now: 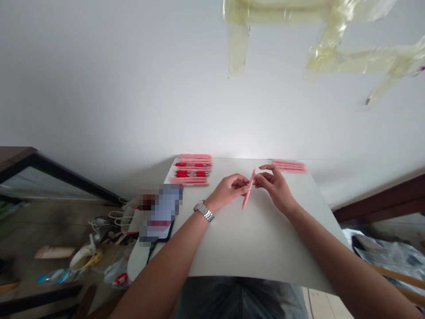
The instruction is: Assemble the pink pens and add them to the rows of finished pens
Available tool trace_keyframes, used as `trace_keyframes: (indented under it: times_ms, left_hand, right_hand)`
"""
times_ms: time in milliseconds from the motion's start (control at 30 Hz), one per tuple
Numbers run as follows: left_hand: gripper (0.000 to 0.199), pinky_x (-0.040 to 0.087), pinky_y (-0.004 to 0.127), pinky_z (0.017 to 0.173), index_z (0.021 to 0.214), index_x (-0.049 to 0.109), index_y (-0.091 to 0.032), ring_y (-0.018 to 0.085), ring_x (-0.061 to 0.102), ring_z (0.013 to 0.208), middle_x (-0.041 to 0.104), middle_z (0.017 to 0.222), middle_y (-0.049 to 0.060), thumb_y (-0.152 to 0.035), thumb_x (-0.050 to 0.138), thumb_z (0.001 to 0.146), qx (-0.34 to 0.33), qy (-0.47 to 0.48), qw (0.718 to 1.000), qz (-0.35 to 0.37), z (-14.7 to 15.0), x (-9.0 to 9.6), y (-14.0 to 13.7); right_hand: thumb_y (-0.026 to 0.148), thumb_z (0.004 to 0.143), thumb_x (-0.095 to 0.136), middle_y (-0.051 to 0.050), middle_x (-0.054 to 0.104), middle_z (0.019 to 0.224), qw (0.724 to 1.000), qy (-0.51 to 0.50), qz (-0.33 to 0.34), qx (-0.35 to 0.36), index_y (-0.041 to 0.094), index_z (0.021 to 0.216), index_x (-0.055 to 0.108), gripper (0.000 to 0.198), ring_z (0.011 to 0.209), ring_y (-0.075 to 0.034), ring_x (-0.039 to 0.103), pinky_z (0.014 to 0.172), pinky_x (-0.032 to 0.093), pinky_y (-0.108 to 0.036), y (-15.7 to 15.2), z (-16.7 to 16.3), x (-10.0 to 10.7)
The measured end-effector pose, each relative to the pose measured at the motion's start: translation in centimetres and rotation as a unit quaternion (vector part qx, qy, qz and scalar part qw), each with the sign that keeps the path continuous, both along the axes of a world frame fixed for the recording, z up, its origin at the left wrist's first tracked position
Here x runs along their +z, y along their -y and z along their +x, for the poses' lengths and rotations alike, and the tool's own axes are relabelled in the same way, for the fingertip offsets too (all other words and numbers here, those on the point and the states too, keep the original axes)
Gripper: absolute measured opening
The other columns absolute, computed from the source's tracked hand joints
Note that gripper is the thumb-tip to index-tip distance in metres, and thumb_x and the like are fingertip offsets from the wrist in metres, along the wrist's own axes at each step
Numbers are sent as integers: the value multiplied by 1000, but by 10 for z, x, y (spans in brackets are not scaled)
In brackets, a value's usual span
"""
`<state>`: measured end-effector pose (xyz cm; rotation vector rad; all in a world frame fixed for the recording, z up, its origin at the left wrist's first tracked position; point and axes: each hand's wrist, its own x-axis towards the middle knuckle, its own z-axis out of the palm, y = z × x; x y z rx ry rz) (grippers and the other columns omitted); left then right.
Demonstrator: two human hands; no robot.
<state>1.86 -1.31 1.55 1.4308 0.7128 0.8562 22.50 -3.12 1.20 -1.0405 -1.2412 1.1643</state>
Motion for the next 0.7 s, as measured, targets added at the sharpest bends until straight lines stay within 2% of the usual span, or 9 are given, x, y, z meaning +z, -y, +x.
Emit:
trace_keyframes:
  times_ms: [133, 233, 367, 433, 567, 700]
  left_hand:
    - [43, 62, 42, 91, 113, 66, -16, 22, 73, 98, 73, 104, 10, -45, 79, 84, 19, 26, 999, -16, -2, -4, -2]
    - [47, 61, 44, 95, 122, 62, -18, 21, 73, 97, 73, 102, 9, -42, 80, 85, 66, 68, 995, -31, -4, -6, -5]
    - [34, 59, 44, 98, 107, 63, -16, 20, 72, 99, 74, 106, 10, -39, 78, 87, 101, 113, 988, -16, -5, -5, -8]
    - [31, 58, 43, 99, 102, 62, -16, 21, 71, 103, 74, 109, 11, -38, 78, 88, 106, 112, 988, -10, -5, -4, -7]
    - [30, 57, 41, 99, 102, 62, -17, 22, 70, 108, 75, 109, 11, -38, 78, 87, 120, 114, 986, -4, -4, -3, -8]
    - [31, 59, 36, 89, 104, 66, -19, 16, 70, 90, 73, 103, 7, -44, 76, 88, 206, 136, 969, 3, -7, -3, -13]
  right_hand:
    - [53, 86, 76, -2, 71, 88, 998, 66, -6, -7, 23, 104, 62, 38, 77, -18, 69, 76, 57, -36, 0, 1, -1]
    - [53, 87, 75, -3, 71, 87, 992, 124, -3, 22, 22, 100, 64, 35, 79, -19, 69, 76, 57, -36, 1, 1, -4]
    - [53, 90, 71, -6, 75, 100, 981, 181, 16, 71, 22, 104, 67, 34, 92, -22, 70, 84, 57, -37, 3, -2, -9]
    - [52, 91, 69, -6, 76, 99, 975, 206, 26, 78, 22, 104, 69, 33, 90, -21, 71, 82, 57, -36, 4, -3, -9]
    - [51, 92, 67, -3, 76, 89, 965, 253, 49, 39, 23, 100, 69, 29, 82, -20, 72, 75, 57, -33, 2, 2, -8]
    - [46, 93, 66, -3, 77, 89, 949, 302, 87, -13, 24, 98, 68, 23, 83, -21, 74, 78, 58, -34, -4, 14, -7]
